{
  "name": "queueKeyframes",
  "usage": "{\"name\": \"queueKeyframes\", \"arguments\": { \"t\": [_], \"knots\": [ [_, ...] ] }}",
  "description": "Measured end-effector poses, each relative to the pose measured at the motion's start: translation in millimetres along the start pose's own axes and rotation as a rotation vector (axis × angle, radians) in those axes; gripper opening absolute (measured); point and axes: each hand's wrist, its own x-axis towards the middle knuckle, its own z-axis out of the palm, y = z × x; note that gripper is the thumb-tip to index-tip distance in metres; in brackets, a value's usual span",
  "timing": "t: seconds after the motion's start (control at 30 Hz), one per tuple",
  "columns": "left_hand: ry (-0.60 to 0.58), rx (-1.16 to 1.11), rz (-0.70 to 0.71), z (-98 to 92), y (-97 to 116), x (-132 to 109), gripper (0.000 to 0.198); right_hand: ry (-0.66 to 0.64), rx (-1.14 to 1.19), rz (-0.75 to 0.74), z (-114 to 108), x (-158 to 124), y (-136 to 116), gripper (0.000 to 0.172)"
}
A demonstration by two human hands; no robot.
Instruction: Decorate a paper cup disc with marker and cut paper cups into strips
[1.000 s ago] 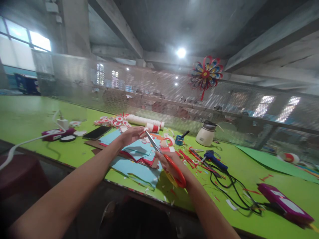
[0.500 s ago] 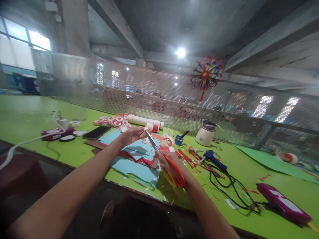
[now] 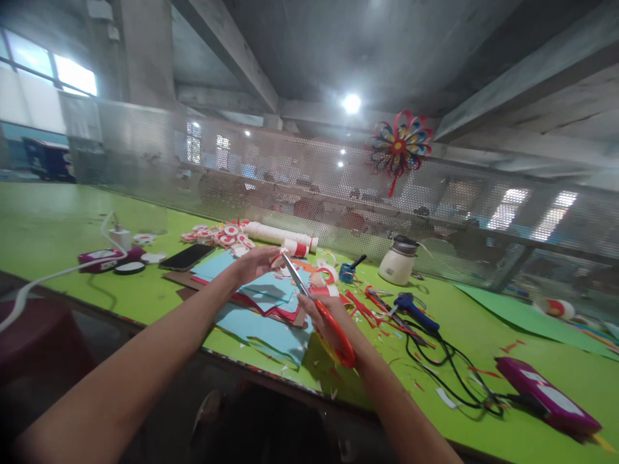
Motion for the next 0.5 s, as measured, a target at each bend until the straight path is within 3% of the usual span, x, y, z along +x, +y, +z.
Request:
{"name": "queueKeyframes", "arguments": {
  "t": [0.2,0.33,0.5],
  "knots": [
    [-0.018,0.01,-0.013,-0.6,-0.5,1.6,0.032,-0.002,-0.047,0.008,1.5,0.6,-3.9,0.058],
    [-0.017,0.007,-0.017,-0.6,-0.7,2.4,0.03,0.047,-0.1,-0.001,3.3,-1.8,-5.4,0.049],
    [-0.008,0.001,-0.013,-1.6,-0.6,1.9,0.032,0.077,-0.179,-0.056,2.9,4.1,5.8,0.046]
  ]
}}
